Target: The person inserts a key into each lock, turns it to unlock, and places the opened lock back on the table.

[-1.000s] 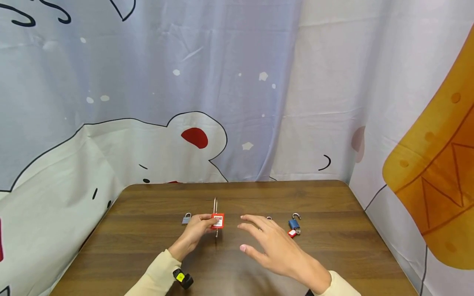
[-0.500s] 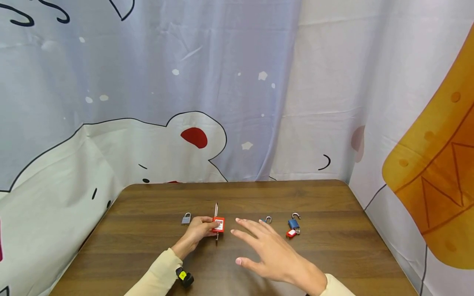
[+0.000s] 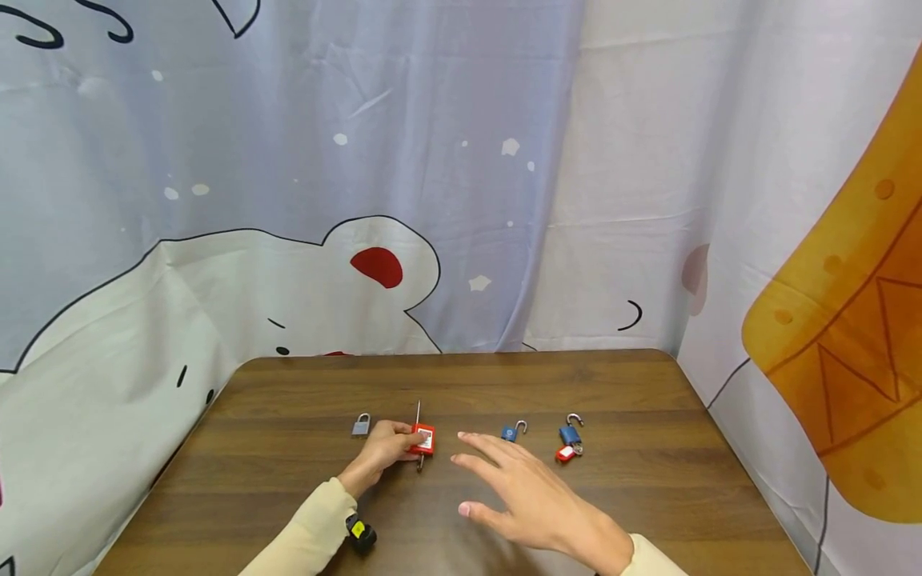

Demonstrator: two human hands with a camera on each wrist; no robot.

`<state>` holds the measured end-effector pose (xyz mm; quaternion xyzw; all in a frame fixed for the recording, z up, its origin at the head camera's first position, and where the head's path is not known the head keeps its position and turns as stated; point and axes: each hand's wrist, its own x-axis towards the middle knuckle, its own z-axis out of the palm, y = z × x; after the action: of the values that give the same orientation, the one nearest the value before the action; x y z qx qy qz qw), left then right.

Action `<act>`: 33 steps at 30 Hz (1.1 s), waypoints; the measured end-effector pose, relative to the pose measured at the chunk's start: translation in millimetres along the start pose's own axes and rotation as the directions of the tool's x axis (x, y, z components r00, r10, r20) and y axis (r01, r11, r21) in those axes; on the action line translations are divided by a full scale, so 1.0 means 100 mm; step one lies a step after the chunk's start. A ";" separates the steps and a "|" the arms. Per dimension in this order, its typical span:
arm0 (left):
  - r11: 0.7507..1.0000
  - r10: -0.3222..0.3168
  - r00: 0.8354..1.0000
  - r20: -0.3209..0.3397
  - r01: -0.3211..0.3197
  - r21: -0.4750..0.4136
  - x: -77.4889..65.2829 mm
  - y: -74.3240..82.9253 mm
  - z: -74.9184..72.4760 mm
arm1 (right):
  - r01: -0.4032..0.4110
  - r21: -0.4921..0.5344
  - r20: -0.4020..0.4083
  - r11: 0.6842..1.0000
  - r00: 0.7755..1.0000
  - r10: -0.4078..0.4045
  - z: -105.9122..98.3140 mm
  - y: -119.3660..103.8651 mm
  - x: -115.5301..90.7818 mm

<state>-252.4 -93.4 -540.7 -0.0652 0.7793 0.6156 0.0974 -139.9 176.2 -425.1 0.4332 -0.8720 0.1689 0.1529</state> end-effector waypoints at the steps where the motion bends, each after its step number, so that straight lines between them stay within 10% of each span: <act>1: 1.000 0.010 1.000 -0.006 -0.010 0.018 0.00 0.00 0.00 | 0.003 0.000 -0.002 1.000 1.000 -0.003 0.00 0.00 0.00; 9: 0.971 0.100 0.994 -0.046 -0.087 0.221 -0.03 0.03 -0.02 | 0.004 0.020 0.004 1.000 1.000 -0.004 -0.01 -0.02 0.00; 23: 0.818 0.304 0.950 -0.071 -0.222 0.531 -0.02 0.03 0.05 | -0.025 0.044 0.028 0.999 0.999 0.024 -0.01 -0.03 -0.02; 33: 0.828 0.287 0.956 -0.056 -0.219 0.517 -0.01 0.04 0.04 | -0.053 0.043 0.034 0.998 0.998 0.051 -0.01 -0.02 -0.03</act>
<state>-251.9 -88.8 -537.6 0.0262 0.9194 0.3918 -0.0228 -136.3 177.0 -425.1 0.4163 -0.8815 0.1849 0.1243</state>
